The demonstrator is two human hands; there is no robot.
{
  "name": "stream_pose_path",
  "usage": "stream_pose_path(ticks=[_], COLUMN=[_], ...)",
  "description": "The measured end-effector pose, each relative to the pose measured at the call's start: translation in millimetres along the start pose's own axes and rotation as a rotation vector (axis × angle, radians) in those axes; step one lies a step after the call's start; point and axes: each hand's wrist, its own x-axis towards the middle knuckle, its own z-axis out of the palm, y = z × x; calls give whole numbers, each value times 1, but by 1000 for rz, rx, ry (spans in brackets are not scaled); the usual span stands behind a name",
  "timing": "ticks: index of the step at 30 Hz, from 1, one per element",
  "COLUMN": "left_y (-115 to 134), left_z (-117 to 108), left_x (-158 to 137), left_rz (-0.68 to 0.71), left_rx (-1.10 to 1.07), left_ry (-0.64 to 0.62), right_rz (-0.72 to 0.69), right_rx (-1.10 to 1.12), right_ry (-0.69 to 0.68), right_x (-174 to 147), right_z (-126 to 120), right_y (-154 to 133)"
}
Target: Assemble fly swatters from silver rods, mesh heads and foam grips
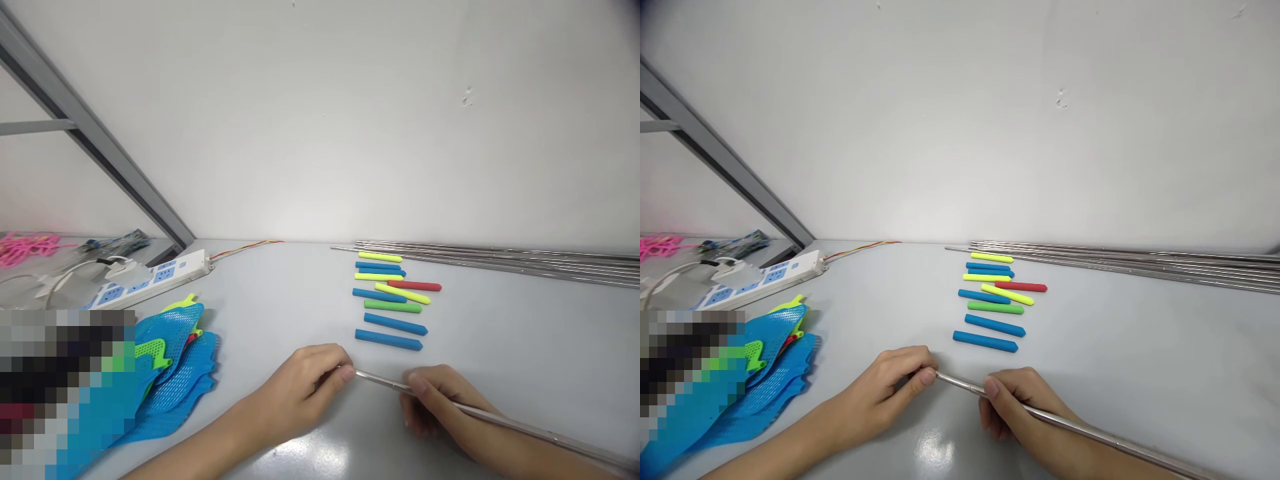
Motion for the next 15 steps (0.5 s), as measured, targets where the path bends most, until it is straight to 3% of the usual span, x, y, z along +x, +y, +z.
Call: stream_pose_path(ticks=[15], left_y=[0], left_z=[1], left_x=[2], left_rz=[-2], left_rx=[-8], left_ry=[7], right_rz=[-6], right_rx=[-29], right_ry=[-2], right_x=[0], right_z=[0], right_y=[-3])
